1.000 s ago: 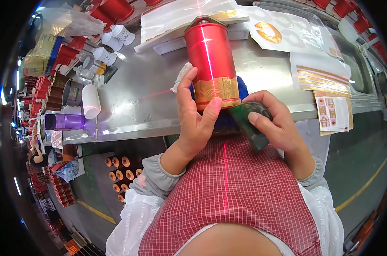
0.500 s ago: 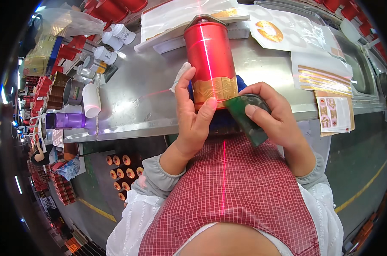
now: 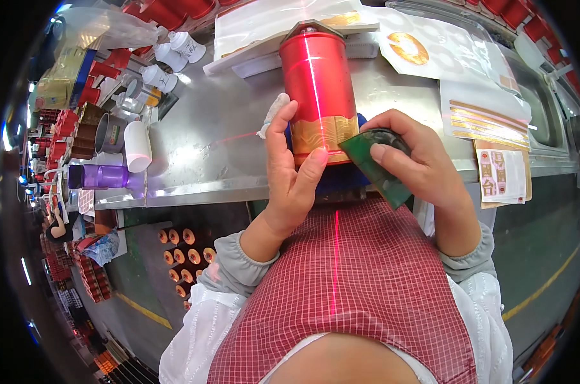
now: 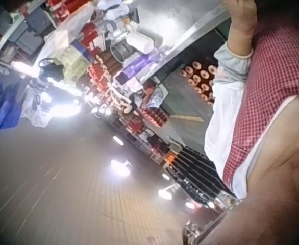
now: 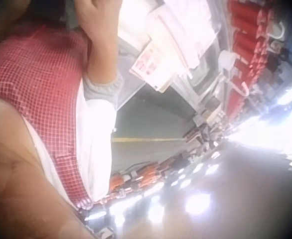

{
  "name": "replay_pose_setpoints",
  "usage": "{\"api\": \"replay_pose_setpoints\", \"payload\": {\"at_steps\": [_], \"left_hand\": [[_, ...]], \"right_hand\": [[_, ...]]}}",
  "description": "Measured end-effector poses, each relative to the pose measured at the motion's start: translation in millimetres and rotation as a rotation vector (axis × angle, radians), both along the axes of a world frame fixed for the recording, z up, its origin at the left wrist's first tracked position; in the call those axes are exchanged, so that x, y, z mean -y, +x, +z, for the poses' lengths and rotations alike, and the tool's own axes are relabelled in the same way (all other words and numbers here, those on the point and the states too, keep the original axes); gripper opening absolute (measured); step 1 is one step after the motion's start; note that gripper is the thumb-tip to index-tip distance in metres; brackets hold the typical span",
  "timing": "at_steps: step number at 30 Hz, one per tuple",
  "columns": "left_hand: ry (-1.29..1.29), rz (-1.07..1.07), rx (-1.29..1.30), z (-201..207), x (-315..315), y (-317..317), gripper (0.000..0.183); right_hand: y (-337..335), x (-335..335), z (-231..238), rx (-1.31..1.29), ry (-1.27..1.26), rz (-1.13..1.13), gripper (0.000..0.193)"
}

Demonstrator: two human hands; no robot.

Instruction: The person applies gold decorative labels to a red cylindrical container. They use a green squeegee to smooth the labels and a wooden stick to press the edges. The person handles the container and labels one at a time, rotating the container to apply labels to different sides.

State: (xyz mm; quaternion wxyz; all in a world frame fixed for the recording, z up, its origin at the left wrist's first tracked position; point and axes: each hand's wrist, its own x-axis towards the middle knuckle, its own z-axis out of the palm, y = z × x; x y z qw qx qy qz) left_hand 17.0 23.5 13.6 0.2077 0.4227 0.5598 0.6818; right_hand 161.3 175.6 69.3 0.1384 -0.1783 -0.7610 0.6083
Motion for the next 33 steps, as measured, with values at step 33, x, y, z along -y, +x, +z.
{"api": "replay_pose_setpoints", "payload": {"at_steps": [33], "left_hand": [[-0.117, 0.031, -0.052, 3, 0, 2, 0.073]], "right_hand": [[-5, -9, -3, 0.011, -0.042, 0.139, 0.032]]}}
